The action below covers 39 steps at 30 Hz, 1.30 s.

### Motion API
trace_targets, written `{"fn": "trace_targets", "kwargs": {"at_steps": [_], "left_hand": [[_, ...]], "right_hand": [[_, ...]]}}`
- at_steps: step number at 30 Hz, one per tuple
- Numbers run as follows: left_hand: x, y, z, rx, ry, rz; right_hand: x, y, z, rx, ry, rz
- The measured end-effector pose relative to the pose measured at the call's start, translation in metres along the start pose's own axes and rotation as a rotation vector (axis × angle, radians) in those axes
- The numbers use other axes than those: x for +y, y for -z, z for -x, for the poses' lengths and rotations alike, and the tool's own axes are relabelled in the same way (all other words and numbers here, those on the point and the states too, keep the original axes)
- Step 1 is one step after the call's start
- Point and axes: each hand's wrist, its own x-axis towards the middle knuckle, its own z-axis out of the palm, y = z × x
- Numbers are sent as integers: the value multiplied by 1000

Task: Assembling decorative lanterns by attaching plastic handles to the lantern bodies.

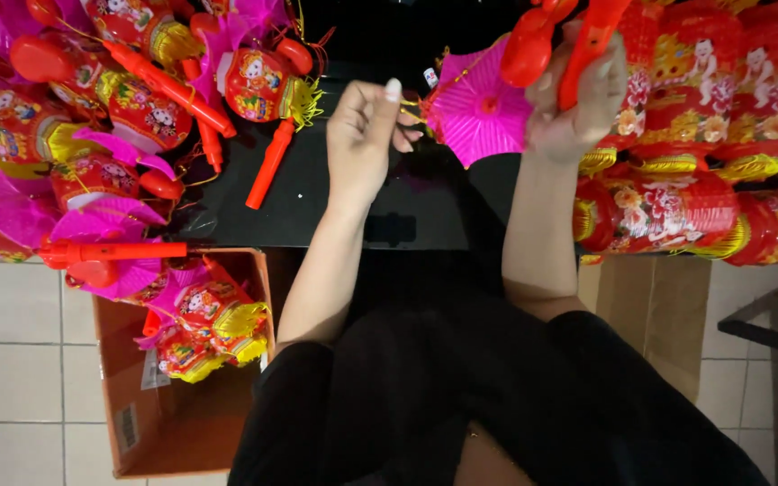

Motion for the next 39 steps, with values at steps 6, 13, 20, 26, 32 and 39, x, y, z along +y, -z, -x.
{"fn": "trace_targets", "kwargs": {"at_steps": [6, 13, 20, 26, 32, 39], "left_hand": [[6, 0, 1, -145, -67, -181], [21, -9, 1, -207, -28, -375], [28, -6, 4, -268, -217, -674], [-27, 9, -11, -142, -270, -554], [-68, 4, 6, -415, -84, -21], [-155, -2, 16, -800, 29, 283]], "right_hand": [[5, 11, 13, 76, -68, -104], [-3, 7, 19, 29, 1, 70], [-13, 24, 32, 75, -215, -38], [18, 56, 67, 208, -389, -454], [17, 57, 62, 190, -331, -463], [39, 39, 50, 87, -287, -290]]}}
